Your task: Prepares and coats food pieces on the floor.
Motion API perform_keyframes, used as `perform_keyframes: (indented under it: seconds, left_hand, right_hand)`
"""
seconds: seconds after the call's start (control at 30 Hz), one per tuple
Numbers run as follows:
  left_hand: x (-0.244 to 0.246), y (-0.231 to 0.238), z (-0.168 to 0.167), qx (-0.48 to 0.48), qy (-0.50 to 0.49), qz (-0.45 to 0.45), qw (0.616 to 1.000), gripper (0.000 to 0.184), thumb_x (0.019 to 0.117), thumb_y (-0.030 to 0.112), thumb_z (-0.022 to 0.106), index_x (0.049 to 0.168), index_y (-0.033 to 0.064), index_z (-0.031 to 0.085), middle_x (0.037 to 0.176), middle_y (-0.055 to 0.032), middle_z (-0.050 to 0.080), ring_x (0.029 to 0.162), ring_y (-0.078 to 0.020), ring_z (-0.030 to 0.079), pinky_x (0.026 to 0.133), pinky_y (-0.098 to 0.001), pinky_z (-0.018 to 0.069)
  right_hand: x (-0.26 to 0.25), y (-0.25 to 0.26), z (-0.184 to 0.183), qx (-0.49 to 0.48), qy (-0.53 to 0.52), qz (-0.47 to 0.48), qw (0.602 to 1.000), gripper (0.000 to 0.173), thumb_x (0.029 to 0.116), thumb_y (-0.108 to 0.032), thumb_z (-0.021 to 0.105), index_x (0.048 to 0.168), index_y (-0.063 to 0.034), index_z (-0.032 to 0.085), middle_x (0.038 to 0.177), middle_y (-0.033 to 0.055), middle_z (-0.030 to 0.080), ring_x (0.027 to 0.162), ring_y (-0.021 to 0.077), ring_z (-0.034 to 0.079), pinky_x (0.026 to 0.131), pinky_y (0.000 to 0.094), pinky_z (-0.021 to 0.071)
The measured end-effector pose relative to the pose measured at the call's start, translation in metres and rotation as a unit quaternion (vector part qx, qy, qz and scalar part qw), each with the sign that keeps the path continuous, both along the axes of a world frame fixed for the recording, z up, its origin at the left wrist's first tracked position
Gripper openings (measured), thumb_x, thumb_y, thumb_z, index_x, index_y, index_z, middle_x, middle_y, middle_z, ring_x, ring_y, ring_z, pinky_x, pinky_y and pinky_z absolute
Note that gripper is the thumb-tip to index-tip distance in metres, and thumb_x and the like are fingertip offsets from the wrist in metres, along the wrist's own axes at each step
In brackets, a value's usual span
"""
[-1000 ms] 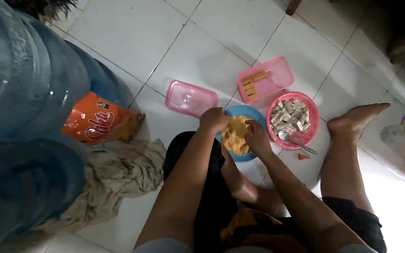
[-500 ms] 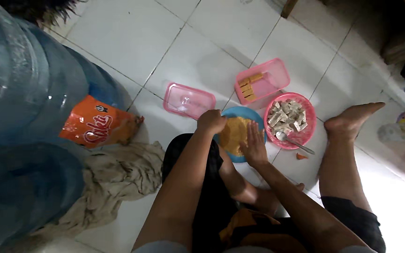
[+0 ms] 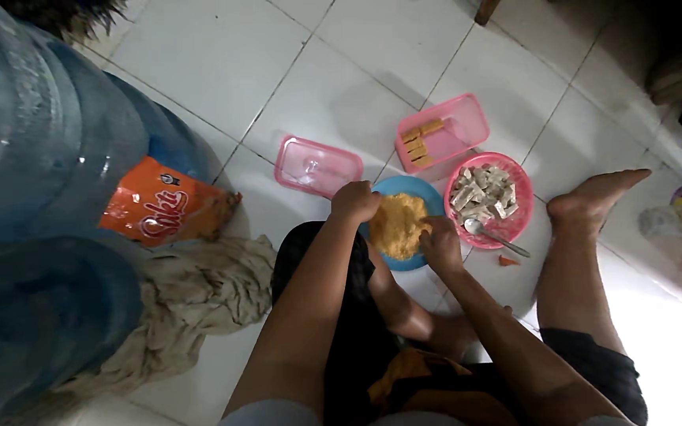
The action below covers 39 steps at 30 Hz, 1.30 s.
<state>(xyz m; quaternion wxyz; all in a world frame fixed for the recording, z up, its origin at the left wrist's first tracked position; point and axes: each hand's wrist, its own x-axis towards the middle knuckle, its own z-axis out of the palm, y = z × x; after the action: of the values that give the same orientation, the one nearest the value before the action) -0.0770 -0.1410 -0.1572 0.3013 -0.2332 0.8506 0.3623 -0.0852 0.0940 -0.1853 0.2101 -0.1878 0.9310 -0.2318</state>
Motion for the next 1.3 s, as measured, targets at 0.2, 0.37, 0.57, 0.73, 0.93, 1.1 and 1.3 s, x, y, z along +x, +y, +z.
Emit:
perform_keyframes:
  seconds: [0.2, 0.37, 0.57, 0.73, 0.93, 1.1, 1.3]
  left_hand:
    - [0.0, -0.001, -0.001, 0.006, -0.001, 0.008, 1.0, 0.043, 0.1083, 0.031, 0.043, 0.141, 0.0083, 0.059, 0.135, -0.0225, 0.062, 0.13, -0.0409, 0.055, 0.104, -0.0656, 0.0419]
    - [0.0, 0.0, -0.001, 0.003, 0.002, 0.003, 1.0, 0.043, 0.1079, 0.032, 0.043, 0.141, 0.0101, 0.06, 0.134, -0.021, 0.063, 0.129, -0.0399, 0.057, 0.102, -0.0658, 0.0432]
    - [0.001, -0.001, 0.001, 0.01, 0.01, 0.004, 1.0, 0.044, 0.1084, 0.032, 0.043, 0.14, 0.0072, 0.06, 0.133, -0.0224, 0.063, 0.128, -0.0408, 0.057, 0.102, -0.0662, 0.0426]
    - [0.0, 0.0, 0.001, 0.01, 0.0, 0.003, 1.0, 0.044, 0.1082, 0.033, 0.042, 0.142, 0.0085, 0.058, 0.134, -0.0223, 0.062, 0.129, -0.0411, 0.056, 0.102, -0.0669, 0.0428]
    - [0.002, 0.0, -0.001, 0.011, 0.0, 0.001, 1.0, 0.046, 0.1083, 0.033, 0.043, 0.144, 0.008, 0.056, 0.135, -0.0224, 0.062, 0.13, -0.0411, 0.056, 0.104, -0.0663, 0.0423]
    - [0.001, 0.0, -0.002, 0.007, 0.003, -0.001, 1.0, 0.043, 0.1083, 0.033, 0.044, 0.141, 0.0082, 0.059, 0.133, -0.0223, 0.063, 0.128, -0.0412, 0.057, 0.102, -0.0664, 0.043]
    - [0.0, 0.0, 0.0, 0.007, 0.001, 0.001, 1.0, 0.043, 0.1083, 0.031, 0.043, 0.141, 0.0086, 0.059, 0.133, -0.0225, 0.063, 0.128, -0.0409, 0.057, 0.102, -0.0657, 0.0434]
  right_hand:
    - [-0.01, -0.034, -0.014, 0.056, -0.07, -0.03, 0.995, 0.075, 0.0938, -0.034, 0.076, 0.151, 0.0018, 0.045, 0.15, 0.0327, 0.044, 0.14, 0.0496, 0.043, 0.112, 0.0615, 0.0408]
    - [-0.03, -0.046, -0.011, 0.088, -0.077, -0.05, 0.992, 0.052, 0.0884, -0.005, 0.074, 0.137, -0.0005, 0.057, 0.136, 0.0291, 0.056, 0.126, 0.0461, 0.057, 0.1, 0.0606, 0.0517]
    - [-0.007, -0.031, 0.01, -0.018, -0.057, 0.002, 0.998, 0.048, 0.0946, -0.009, 0.069, 0.139, 0.0016, 0.056, 0.137, 0.029, 0.056, 0.124, 0.0448, 0.058, 0.1, 0.0596, 0.0511]
    - [0.024, 0.0, -0.035, 0.066, 0.089, 0.159, 0.981, 0.085, 0.1063, -0.054, 0.04, 0.162, 0.0057, 0.017, 0.169, 0.0252, 0.018, 0.16, 0.0354, 0.014, 0.128, 0.0597, 0.007]
    - [0.038, 0.003, -0.046, 0.077, 0.096, 0.162, 0.979, 0.08, 0.1081, -0.051, 0.035, 0.163, 0.0049, 0.016, 0.171, 0.0233, 0.015, 0.16, 0.032, 0.012, 0.127, 0.0607, 0.0038]
    - [0.004, -0.01, -0.026, -0.02, 0.086, 0.064, 0.994, 0.06, 0.0925, -0.001, 0.056, 0.151, 0.0016, 0.048, 0.157, 0.0206, 0.046, 0.147, 0.0427, 0.039, 0.117, 0.0632, 0.0318]
    - [-0.016, -0.027, -0.019, 0.037, 0.074, 0.107, 0.991, 0.06, 0.0871, -0.013, 0.077, 0.144, -0.0076, 0.059, 0.138, 0.0159, 0.065, 0.138, 0.0486, 0.045, 0.106, 0.0716, 0.0339]
